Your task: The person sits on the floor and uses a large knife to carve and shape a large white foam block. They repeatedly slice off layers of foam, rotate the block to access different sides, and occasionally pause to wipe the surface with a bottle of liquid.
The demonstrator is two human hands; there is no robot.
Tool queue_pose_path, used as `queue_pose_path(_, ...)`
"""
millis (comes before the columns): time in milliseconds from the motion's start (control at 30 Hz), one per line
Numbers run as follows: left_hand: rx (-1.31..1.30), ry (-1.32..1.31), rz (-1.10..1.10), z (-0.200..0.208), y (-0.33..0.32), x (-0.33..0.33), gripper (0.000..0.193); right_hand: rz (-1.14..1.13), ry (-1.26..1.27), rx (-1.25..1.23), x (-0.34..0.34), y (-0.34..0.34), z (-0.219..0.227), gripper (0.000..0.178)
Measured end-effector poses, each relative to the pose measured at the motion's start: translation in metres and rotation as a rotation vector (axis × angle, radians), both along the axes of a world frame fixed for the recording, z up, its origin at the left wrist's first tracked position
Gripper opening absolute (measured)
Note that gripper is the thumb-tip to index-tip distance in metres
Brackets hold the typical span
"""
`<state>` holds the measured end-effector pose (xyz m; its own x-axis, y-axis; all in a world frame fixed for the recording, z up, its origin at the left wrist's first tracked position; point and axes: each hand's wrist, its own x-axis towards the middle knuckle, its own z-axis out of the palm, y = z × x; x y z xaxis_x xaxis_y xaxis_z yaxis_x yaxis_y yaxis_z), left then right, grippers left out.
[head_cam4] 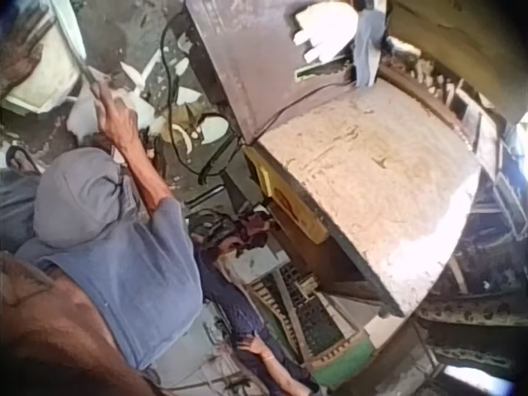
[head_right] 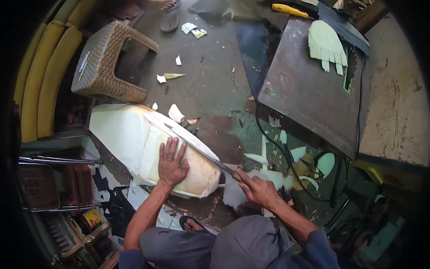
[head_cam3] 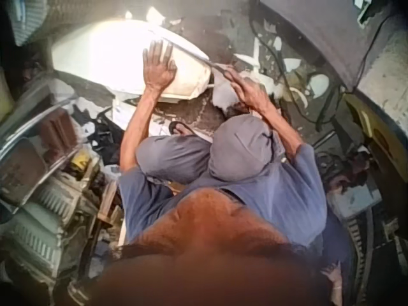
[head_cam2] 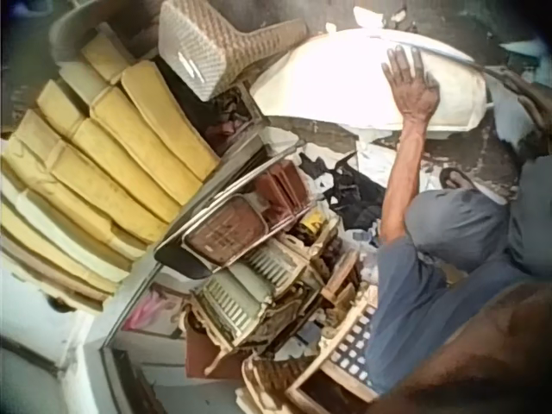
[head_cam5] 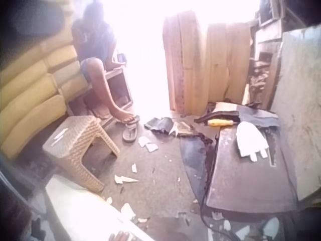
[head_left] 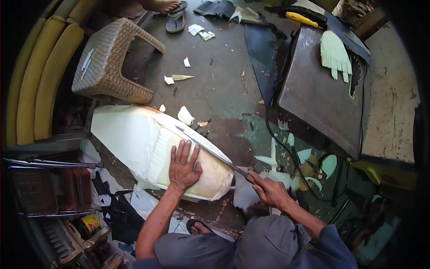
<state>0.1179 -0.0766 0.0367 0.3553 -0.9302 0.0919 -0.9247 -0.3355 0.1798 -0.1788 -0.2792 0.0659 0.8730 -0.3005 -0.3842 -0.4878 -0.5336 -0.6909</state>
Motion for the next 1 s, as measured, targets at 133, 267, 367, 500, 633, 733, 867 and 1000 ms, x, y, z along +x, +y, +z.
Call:
queue_pose_path(133, 0.02, -0.031, -0.015, -0.002, -0.008, -0.003, 0.064, -0.013, -0.072, -0.039, 0.053, -0.001, -0.009, 0.055)
queue_pose_path(267, 0.009, -0.02, -0.007, -0.003, 0.001, 0.0, 0.064, -0.042, -0.169, 0.057, 0.041, -0.001, -0.01, 0.055)
queue_pose_path(367, 0.0, -0.04, -0.003, -0.004, 0.001, 0.0, 0.063, 0.001, -0.064, 0.072, 0.002, -0.002, -0.02, 0.053)
queue_pose_path(500, 0.007, -0.05, -0.016, -0.004, -0.009, -0.002, 0.064, -0.032, -0.137, 0.03, 0.062, -0.01, -0.026, 0.052)
queue_pose_path(633, -0.007, -0.05, -0.003, -0.002, 0.001, 0.0, 0.065, -0.041, -0.191, 0.047, 0.028, -0.006, -0.022, 0.049)
queue_pose_path(733, -0.002, -0.056, -0.004, -0.002, -0.006, 0.001, 0.066, -0.038, -0.221, 0.042, 0.017, -0.01, -0.019, 0.049)
queue_pose_path(867, 0.002, -0.062, -0.002, -0.004, -0.006, 0.001, 0.067, -0.002, -0.148, 0.029, 0.051, -0.013, -0.033, 0.053)
queue_pose_path(1000, -0.006, -0.074, 0.0, -0.003, -0.002, 0.0, 0.066, -0.033, -0.142, 0.083, 0.025, -0.01, -0.025, 0.052)
